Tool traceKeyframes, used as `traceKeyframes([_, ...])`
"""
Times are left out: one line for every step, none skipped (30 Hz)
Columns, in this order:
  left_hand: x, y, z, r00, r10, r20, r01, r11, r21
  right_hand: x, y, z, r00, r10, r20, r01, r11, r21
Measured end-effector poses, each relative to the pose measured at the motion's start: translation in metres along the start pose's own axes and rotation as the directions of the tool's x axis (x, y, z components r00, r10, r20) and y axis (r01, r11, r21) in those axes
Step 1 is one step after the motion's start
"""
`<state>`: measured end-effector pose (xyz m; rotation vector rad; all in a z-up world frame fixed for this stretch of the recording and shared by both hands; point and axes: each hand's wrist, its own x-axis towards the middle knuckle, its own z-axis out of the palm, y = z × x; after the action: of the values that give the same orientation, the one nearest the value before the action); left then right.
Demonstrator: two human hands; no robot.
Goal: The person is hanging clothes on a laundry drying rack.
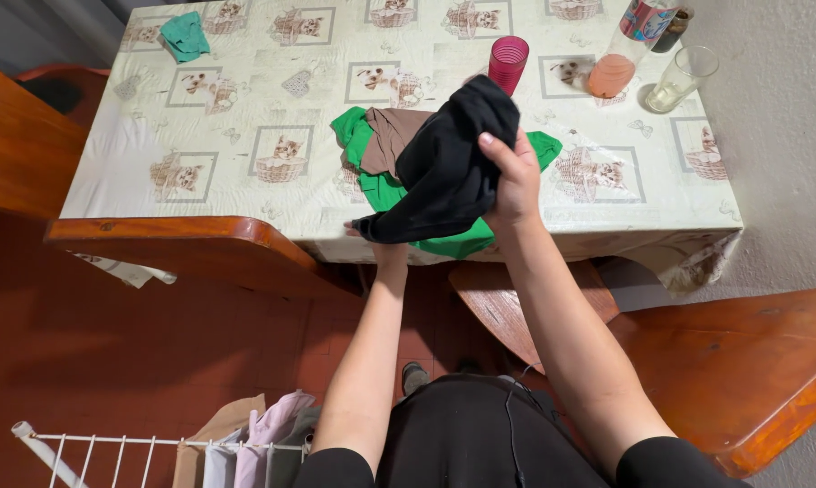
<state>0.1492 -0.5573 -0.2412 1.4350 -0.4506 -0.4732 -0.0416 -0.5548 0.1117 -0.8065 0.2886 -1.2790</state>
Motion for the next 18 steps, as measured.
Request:
traceKeyframes([-0.012,0.033,-0.006,1.000,-0.001,0.000,0.001,1.000,0.000,-0.002,-0.003,0.003,1.000,0.001,0.000,-0.001,1.000,-0.001])
traceKeyframes([-0.024,0.066,-0.012,0.997,0.075,0.028,-0.076,0.995,0.061,-0.004,-0.007,0.006,1.000,-0.025,-0.007,0.025,0.999,0.021])
traceKeyframes([-0.036,0.099,-0.018,0.987,0.148,0.060,-0.154,0.981,0.121,-0.005,-0.010,0.009,0.999,-0.050,-0.014,0.051,0.998,0.043])
traceKeyframes([-0.038,0.099,-0.021,0.987,0.147,0.059,-0.153,0.981,0.120,-0.008,-0.014,0.012,0.999,-0.049,-0.014,0.050,0.998,0.042])
traceKeyframes([-0.037,0.100,-0.024,0.965,0.249,0.083,-0.262,0.929,0.260,-0.009,-0.017,0.016,0.998,-0.063,-0.027,0.064,0.997,0.049])
traceKeyframes([-0.037,0.102,-0.027,0.932,0.343,0.120,-0.362,0.846,0.392,-0.011,-0.021,0.020,0.996,-0.077,-0.039,0.079,0.995,0.056])
traceKeyframes([-0.042,0.119,-0.031,0.932,0.343,0.118,-0.362,0.846,0.391,-0.012,-0.024,0.023,0.996,-0.076,-0.037,0.078,0.995,0.056])
traceKeyframes([-0.047,0.136,-0.036,0.951,0.270,0.152,-0.302,0.918,0.257,-0.014,-0.027,0.026,0.996,-0.081,-0.019,0.083,0.994,0.076])
traceKeyframes([-0.052,0.154,-0.040,0.959,0.202,0.197,-0.228,0.966,0.120,-0.016,-0.030,0.029,0.996,-0.087,-0.001,0.087,0.992,0.095])
traceKeyframes([-0.054,0.164,-0.045,0.960,0.202,0.196,-0.228,0.966,0.119,-0.015,-0.033,0.028,0.996,-0.087,0.001,0.086,0.992,0.095])
traceKeyframes([-0.056,0.175,-0.051,0.954,0.227,0.194,-0.242,0.969,0.057,-0.015,-0.035,0.028,0.993,-0.113,0.011,0.112,0.991,0.078])
traceKeyframes([-0.057,0.186,-0.056,0.949,0.252,0.191,-0.256,0.967,-0.006,-0.014,-0.037,0.028,0.990,-0.139,0.021,0.138,0.989,0.062])
traceKeyframes([-0.056,0.191,-0.065,0.949,0.254,0.188,-0.257,0.966,-0.006,-0.012,-0.039,0.023,0.990,-0.139,0.024,0.137,0.989,0.063])
traceKeyframes([-0.055,0.196,-0.073,0.956,0.237,0.174,-0.237,0.971,-0.019,-0.010,-0.040,0.018,0.983,-0.178,-0.048,0.177,0.984,-0.022])
traceKeyframes([-0.054,0.201,-0.082,0.962,0.220,0.161,-0.218,0.975,-0.031,-0.008,-0.041,0.013,0.968,-0.223,-0.117,0.211,0.972,-0.109])
traceKeyframes([-0.053,0.212,-0.092,0.962,0.222,0.158,-0.220,0.975,-0.032,-0.004,-0.035,-0.005,0.968,-0.223,-0.114,0.211,0.972,-0.107])
traceKeyframes([-0.052,0.223,-0.103,0.956,0.260,0.139,-0.260,0.966,-0.016,0.000,-0.030,-0.024,0.938,-0.311,-0.151,0.261,0.924,-0.280])
traceKeyframes([-0.051,0.233,-0.113,0.947,0.297,0.121,-0.299,0.954,0.000,0.003,-0.024,-0.044,0.900,-0.401,-0.171,0.292,0.846,-0.446])
